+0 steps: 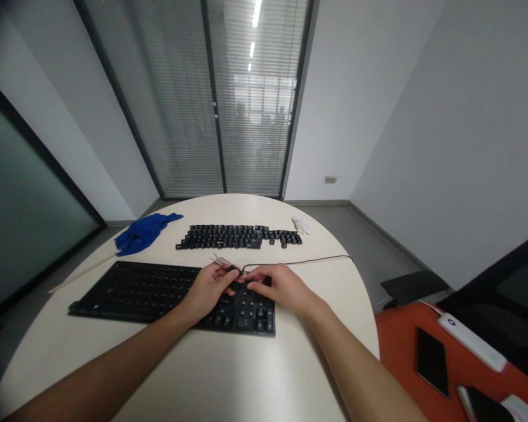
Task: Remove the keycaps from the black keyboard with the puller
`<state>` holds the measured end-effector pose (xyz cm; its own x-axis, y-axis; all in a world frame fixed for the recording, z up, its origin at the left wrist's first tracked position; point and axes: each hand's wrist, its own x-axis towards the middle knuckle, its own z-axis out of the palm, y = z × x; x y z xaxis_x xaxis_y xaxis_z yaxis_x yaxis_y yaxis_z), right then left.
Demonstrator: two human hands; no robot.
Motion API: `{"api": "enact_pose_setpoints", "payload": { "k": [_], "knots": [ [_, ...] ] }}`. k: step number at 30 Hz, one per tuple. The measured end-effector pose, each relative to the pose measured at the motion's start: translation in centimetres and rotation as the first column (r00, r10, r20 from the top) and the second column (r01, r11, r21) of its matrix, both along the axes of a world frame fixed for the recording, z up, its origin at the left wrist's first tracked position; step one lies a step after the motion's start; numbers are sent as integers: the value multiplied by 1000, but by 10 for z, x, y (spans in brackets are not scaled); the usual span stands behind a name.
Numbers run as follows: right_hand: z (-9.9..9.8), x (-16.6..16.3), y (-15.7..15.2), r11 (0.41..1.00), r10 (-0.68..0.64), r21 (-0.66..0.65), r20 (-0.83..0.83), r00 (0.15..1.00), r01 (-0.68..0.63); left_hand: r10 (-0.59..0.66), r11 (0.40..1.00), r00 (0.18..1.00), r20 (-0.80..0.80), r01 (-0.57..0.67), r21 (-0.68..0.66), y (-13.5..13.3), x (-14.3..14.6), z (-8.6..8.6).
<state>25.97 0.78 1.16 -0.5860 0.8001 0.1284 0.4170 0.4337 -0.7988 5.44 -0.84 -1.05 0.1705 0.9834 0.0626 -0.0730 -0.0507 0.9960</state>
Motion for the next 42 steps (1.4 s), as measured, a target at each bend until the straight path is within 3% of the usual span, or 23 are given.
{"api": "enact_pose_setpoints", "payload": {
  "k": [8,15,24,30,33,37,42],
  "knots": [
    [1,-7,-4,996,-69,52,-14,997,70,17,1000,1000,-8,-17,-17,1,-1,0],
    [-5,-9,-2,987,-163,-17,-85,983,162,-9,1000,999,-42,10,16,-3,1,5],
    [-10,-2,5,963,-116,-267,-296,948,34,-16,998,994,-106,21,54,-7,3,3],
    [-19,2,14,951,-205,-292,-368,907,97,-26,1000,994,-104,25,-14,-7,3,4],
    [-24,10,22,951,-276,-240,-363,890,197,-31,999,994,-107,29,-23,-8,3,4],
    [-27,30,36,936,-349,-71,-305,886,344,-34,999,994,-102,32,-26,-9,4,4],
    [-33,60,55,824,-528,177,-107,843,538,-24,998,996,-87,19,-53,-9,4,5]
  ]
}}
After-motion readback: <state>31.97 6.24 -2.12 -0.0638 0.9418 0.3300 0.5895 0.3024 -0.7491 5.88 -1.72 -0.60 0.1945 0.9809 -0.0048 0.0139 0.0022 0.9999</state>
